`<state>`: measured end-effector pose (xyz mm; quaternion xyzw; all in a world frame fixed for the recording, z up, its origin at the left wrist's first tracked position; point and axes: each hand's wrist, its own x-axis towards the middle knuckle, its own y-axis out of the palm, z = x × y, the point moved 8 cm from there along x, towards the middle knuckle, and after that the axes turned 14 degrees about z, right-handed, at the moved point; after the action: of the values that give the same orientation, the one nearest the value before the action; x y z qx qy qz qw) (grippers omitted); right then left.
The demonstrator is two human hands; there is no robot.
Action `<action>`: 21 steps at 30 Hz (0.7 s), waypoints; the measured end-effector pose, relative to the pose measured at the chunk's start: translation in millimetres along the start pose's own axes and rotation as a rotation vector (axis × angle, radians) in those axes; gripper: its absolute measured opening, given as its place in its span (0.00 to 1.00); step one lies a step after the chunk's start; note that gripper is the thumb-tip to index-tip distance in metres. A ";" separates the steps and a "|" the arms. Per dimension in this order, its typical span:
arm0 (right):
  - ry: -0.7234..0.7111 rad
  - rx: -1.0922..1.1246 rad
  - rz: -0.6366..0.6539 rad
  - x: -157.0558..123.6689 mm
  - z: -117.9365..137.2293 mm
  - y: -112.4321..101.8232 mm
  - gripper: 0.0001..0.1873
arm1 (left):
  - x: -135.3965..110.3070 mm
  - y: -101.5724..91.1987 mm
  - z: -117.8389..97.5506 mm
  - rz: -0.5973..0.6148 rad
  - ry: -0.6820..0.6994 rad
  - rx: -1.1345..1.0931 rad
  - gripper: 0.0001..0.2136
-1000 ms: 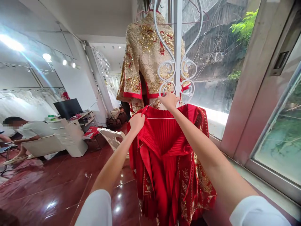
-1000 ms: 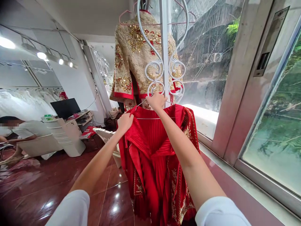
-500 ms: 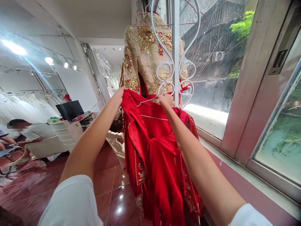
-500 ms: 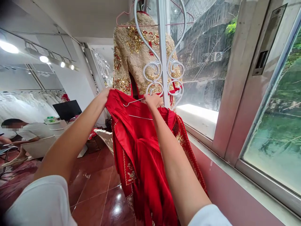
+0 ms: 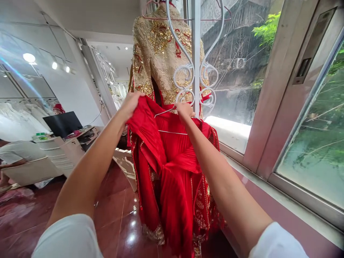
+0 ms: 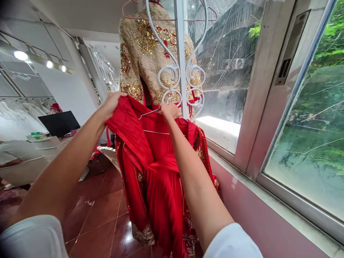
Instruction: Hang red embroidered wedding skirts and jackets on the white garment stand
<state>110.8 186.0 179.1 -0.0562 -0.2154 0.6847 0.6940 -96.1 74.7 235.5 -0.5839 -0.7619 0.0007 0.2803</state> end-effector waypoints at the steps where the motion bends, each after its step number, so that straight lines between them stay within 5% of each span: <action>1: -0.018 -0.018 0.016 1.0 0.2 0.1 0.12 | -11.1 8.9 5.1 -0.004 0.004 0.012 0.09; 6: -0.123 -0.116 0.028 4.4 0.1 -2.3 0.11 | -48.7 49.6 60.6 0.300 -0.141 0.171 0.18; 7: -0.130 -0.136 0.014 4.6 -0.4 -3.0 0.11 | -49.5 42.1 68.9 0.286 -0.117 0.251 0.19; 11: -0.182 -0.249 -0.047 2.4 0.9 -2.6 0.15 | -42.2 -15.2 88.5 -0.074 0.146 0.425 0.14; 17: -0.356 -0.350 -0.196 -19.9 0.3 -4.0 0.21 | -27.8 0.3 156.7 0.154 0.059 0.004 0.22; 21: -0.462 -0.364 -0.247 -35.2 -1.7 -8.2 0.31 | -32.4 15.6 185.2 0.297 -0.134 -0.253 0.24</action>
<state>120.2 151.6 172.8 0.0040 -0.4914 0.5401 0.6832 -156.2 111.2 60.5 -0.7188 -0.6786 -0.0148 0.1503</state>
